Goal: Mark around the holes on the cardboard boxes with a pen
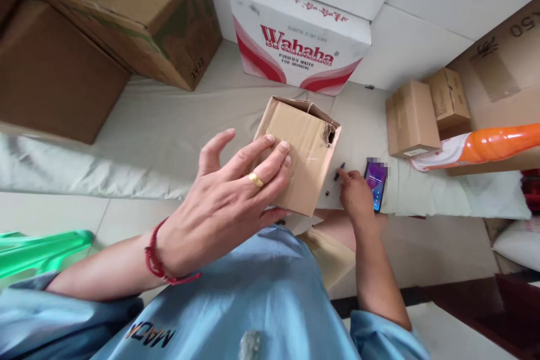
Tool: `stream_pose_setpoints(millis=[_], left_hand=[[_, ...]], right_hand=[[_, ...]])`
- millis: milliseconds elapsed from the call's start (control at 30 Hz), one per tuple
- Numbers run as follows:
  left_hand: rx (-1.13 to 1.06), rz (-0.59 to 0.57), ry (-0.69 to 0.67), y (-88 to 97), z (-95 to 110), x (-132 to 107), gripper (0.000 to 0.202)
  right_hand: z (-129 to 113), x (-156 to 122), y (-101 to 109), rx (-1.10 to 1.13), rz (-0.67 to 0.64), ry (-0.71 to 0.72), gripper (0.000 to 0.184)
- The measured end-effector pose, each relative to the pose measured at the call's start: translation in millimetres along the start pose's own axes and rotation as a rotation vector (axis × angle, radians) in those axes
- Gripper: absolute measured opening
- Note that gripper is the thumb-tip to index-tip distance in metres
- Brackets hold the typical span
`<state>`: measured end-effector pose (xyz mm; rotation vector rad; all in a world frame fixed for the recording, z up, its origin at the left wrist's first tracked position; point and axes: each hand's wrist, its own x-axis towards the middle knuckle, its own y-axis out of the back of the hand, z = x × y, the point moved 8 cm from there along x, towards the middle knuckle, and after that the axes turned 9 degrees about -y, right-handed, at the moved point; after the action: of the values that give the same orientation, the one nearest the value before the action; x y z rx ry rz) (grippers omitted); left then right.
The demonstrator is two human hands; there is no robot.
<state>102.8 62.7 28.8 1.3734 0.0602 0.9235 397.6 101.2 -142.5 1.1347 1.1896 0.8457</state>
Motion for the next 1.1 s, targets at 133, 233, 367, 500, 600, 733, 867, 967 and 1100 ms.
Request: stream_pose_setpoints(millis=[133,233,367,500,600,733,867,967,1100], left_hand=[[0.071,-0.054,-0.060,-12.7,-12,24,0.044],[0.067,-0.059,-0.054,-19.6,-23,30,0.053],[0.193,-0.049,0.018,-13.1,-18,24,0.046],[0.208,-0.037,0.099,-5.5,-13,27,0.036],[0.118,-0.038,0.078,-9.9,-15,37,0.041],[0.058,-0.066,0.061,-19.3,-21,42,0.056],[0.090,-0.102,0.008,-21.5,-19,39,0.081],[0.084,-0.168,0.003,-24.3,-20,37,0.081],[0.102,-0.164,0.015,-23.1,-20,39,0.076]], right_hand=[[-15,8,7,-0.300,-0.141,0.032,0.039],[-23,12,15,-0.327,-0.145,0.086,0.032],[-13,12,36,-0.190,-0.054,0.062,0.019],[12,5,102,0.608,0.349,-0.064,0.018],[6,-3,137,1.279,0.458,-0.018,0.033],[-43,-4,160,1.574,0.337,0.028,0.025],[-89,-3,168,1.581,0.213,0.106,0.027],[-111,2,170,1.561,0.205,0.144,0.017],[-133,6,178,1.413,0.338,0.180,0.012]])
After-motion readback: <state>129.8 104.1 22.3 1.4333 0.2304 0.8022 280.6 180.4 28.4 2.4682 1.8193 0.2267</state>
